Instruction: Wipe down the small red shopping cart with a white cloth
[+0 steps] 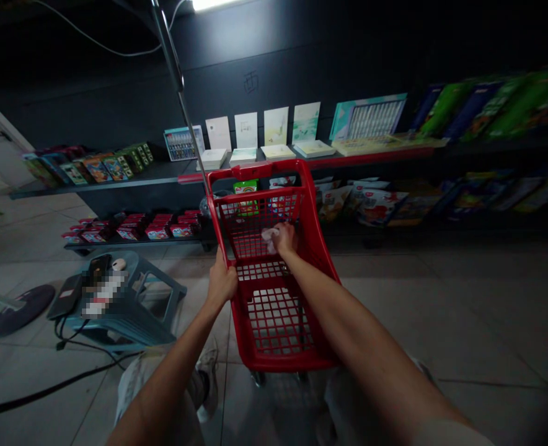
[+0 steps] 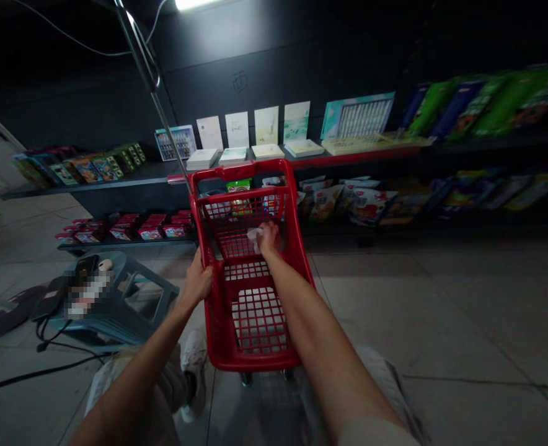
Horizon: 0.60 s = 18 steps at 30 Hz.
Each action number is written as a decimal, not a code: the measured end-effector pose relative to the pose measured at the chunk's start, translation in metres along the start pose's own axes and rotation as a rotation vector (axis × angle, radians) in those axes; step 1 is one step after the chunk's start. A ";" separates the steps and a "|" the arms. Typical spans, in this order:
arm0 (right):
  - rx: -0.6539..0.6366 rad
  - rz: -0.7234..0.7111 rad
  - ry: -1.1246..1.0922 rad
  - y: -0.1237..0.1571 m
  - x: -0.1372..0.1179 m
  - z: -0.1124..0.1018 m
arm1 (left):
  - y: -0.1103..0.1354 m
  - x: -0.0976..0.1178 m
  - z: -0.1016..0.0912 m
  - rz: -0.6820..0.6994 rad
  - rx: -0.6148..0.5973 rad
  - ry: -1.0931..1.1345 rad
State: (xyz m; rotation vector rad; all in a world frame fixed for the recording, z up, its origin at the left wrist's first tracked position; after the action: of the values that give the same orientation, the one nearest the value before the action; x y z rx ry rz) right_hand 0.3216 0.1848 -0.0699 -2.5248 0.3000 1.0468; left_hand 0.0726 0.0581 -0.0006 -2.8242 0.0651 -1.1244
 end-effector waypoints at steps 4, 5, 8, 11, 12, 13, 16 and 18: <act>0.312 -0.072 -0.138 -0.041 -0.026 -0.051 | 0.000 0.002 -0.001 0.005 0.011 0.005; 0.366 -0.109 -0.161 -0.046 -0.031 -0.060 | 0.000 0.002 -0.001 0.003 0.010 -0.001; 0.379 -0.197 -0.128 -0.047 -0.037 -0.067 | 0.001 0.002 -0.002 -0.013 0.005 -0.023; 0.208 -0.170 0.037 -0.031 -0.021 -0.046 | 0.002 0.003 -0.002 -0.008 0.005 -0.025; 0.139 -0.143 0.106 -0.025 -0.013 -0.036 | 0.002 0.004 -0.001 0.000 0.008 -0.020; 0.075 -0.116 0.173 -0.018 -0.004 -0.026 | 0.002 0.004 -0.001 0.008 0.011 -0.013; -0.094 -0.029 0.350 -0.001 0.023 -0.003 | 0.002 0.003 0.001 0.004 0.010 0.001; -0.210 0.024 0.430 0.010 0.038 0.010 | 0.001 0.002 0.002 -0.014 0.006 -0.007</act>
State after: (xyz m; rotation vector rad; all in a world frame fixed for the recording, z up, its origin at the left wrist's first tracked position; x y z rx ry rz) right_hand 0.3381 0.1787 -0.1062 -2.9315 0.3529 0.5558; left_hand 0.0757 0.0567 -0.0009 -2.8274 0.0422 -1.1163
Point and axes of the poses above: each hand's wrist, its own y-axis away from the middle knuckle, its own z-axis out of the palm, x = y × z, the point moved 7 cm from there along -y, towards the middle knuckle, and after that the axes turned 13 degrees about -y, right-handed, at the moved point
